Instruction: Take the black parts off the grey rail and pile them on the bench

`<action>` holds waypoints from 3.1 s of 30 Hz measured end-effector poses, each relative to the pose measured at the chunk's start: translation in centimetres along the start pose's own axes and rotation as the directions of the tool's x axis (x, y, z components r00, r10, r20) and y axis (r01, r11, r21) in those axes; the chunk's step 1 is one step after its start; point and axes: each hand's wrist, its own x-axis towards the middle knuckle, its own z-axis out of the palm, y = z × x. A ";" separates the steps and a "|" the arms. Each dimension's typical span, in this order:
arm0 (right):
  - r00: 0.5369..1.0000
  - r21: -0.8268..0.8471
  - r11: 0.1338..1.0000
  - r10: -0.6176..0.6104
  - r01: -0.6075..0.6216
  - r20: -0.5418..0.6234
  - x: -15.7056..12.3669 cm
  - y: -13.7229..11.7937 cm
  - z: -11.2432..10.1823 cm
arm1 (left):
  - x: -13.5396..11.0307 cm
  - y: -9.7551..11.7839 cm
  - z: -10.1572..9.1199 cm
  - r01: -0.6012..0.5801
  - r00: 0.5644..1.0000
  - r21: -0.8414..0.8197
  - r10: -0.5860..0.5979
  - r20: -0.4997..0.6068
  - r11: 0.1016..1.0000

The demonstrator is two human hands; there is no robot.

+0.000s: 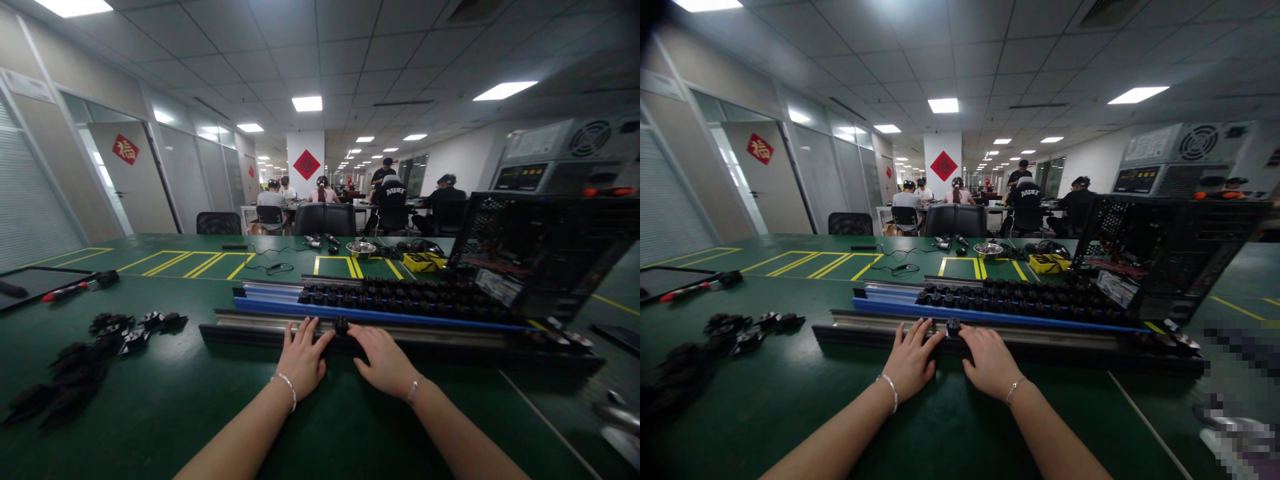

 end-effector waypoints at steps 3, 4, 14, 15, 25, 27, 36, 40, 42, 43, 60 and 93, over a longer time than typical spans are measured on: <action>1.000 -0.004 1.000 0.004 -0.004 0.006 0.1 -0.2 0.2 | 0.0 0.1 0.0 -0.005 1.000 0.005 0.005 -0.001 1.000; 1.000 -0.004 1.000 0.007 -0.007 0.010 0.1 -0.2 0.3 | 0.1 0.2 0.0 -0.013 1.000 0.003 0.013 -0.002 1.000; 1.000 -0.028 0.999 0.016 -0.016 0.013 0.2 -0.7 0.4 | 0.3 0.7 -0.1 -0.024 0.999 0.019 0.023 0.034 1.000; 1.000 -0.033 0.999 0.018 -0.017 0.012 0.2 -0.7 0.4 | 0.4 0.7 -0.1 -0.023 0.999 0.024 0.022 0.039 0.999; 0.999 -0.050 0.998 0.043 -0.042 0.013 0.4 -0.9 0.8 | 1.1 1.5 0.6 0.019 0.997 0.071 -0.024 0.076 0.997; 0.999 -0.061 0.997 0.039 -0.039 0.002 0.4 -0.8 1.0 | 1.3 1.6 0.6 0.027 0.995 0.077 -0.034 0.092 0.997; 0.978 -0.227 0.954 0.177 -0.198 -0.108 0.3 0.4 1.9 | 2.5 2.5 0.5 0.121 0.979 0.091 -0.134 0.153 0.989; 0.977 -0.246 0.945 0.199 -0.213 -0.082 0.2 0.7 2.0 | 2.9 2.8 0.1 0.137 0.957 0.108 -0.160 0.240 0.985; 0.977 -0.257 0.943 0.194 -0.210 -0.087 0.2 0.7 2.0 | 2.9 2.8 0.0 0.137 0.953 0.115 -0.162 0.256 0.984; 0.977 -0.262 0.942 0.190 -0.208 -0.092 0.1 0.7 2.0 | 2.8 2.8 0.0 0.136 0.953 0.118 -0.162 0.255 0.984; 0.980 -0.275 0.942 0.174 -0.194 -0.096 0.0 0.9 2.0 | 2.7 2.2 -0.2 0.102 0.951 0.122 -0.133 0.280 0.987; 0.979 -0.253 0.946 0.185 -0.202 -0.087 0.0 0.4 1.3 | 2.6 2.1 -1.0 0.125 0.948 0.097 -0.147 0.283 0.987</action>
